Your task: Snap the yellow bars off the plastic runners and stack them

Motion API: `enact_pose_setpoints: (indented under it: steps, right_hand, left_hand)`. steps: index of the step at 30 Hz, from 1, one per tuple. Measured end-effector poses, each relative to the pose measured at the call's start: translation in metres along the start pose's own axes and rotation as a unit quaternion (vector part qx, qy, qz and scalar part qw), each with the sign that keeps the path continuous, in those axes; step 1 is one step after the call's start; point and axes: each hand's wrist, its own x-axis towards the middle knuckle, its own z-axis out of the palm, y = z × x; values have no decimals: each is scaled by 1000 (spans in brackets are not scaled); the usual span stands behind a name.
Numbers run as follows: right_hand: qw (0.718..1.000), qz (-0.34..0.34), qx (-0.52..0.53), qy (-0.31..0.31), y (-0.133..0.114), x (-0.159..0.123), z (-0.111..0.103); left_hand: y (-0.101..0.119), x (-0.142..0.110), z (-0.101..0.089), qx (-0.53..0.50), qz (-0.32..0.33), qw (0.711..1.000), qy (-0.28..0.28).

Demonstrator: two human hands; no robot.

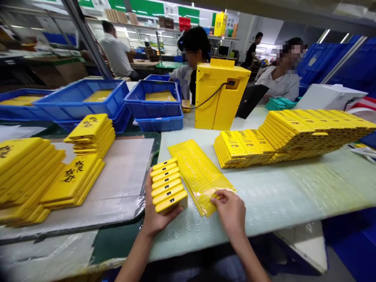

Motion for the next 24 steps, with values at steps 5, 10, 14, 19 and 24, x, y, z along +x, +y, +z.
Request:
enact_pose_setpoints:
  steps: [5,10,14,19,24]
  right_hand:
    - [960,81,238,-119,8,17,-27]
    - [946,58,234,-217,-5,24,-42]
    - [980,-30,161,-116,-30,35,-52]
    - [970,-101,219,5,-116,37,-47]
    - [957,-119,221,-144,-185,27,6]
  left_hand:
    - [-9,0,1,4,19,1000,7]
    - [-10,-1,-2,6,21,1000,0]
    - [-15,-5,-4,9,22,1000,7]
    - [-19,-10,0,-5,27,1000,6]
    - [-15,-11,1,9,12,1000,11]
